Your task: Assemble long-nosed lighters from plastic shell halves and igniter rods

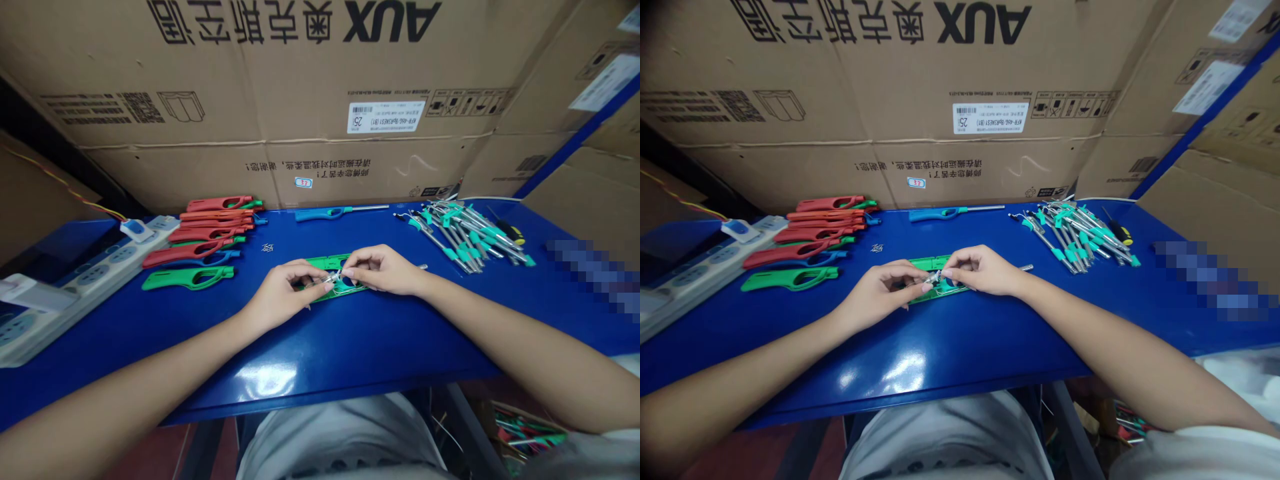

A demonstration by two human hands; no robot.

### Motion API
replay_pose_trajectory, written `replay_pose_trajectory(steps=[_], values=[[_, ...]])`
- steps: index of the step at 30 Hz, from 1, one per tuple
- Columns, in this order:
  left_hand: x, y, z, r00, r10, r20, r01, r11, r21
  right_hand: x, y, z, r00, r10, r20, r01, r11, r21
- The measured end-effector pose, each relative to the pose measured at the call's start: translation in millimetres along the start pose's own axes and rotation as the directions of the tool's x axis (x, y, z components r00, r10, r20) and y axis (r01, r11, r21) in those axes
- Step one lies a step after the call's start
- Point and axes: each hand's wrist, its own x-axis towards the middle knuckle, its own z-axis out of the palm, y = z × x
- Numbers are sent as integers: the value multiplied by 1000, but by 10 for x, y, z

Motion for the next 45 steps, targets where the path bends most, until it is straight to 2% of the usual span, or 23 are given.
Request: replay_pose_trajectory(steps=[18,27,45], values=[[0,1,-3,1000,29,3,-29,999,42,10,-44,26,999,15,-33,-17,998,-67],[-5,-16,7,999,44,-26,-42,996,76,5,29,24,999,-50,-14,48,990,-133],[-22,2,59,998,-13,-56,14,1000,14,-14,18,127,995,-47,-86,32,985,-171]])
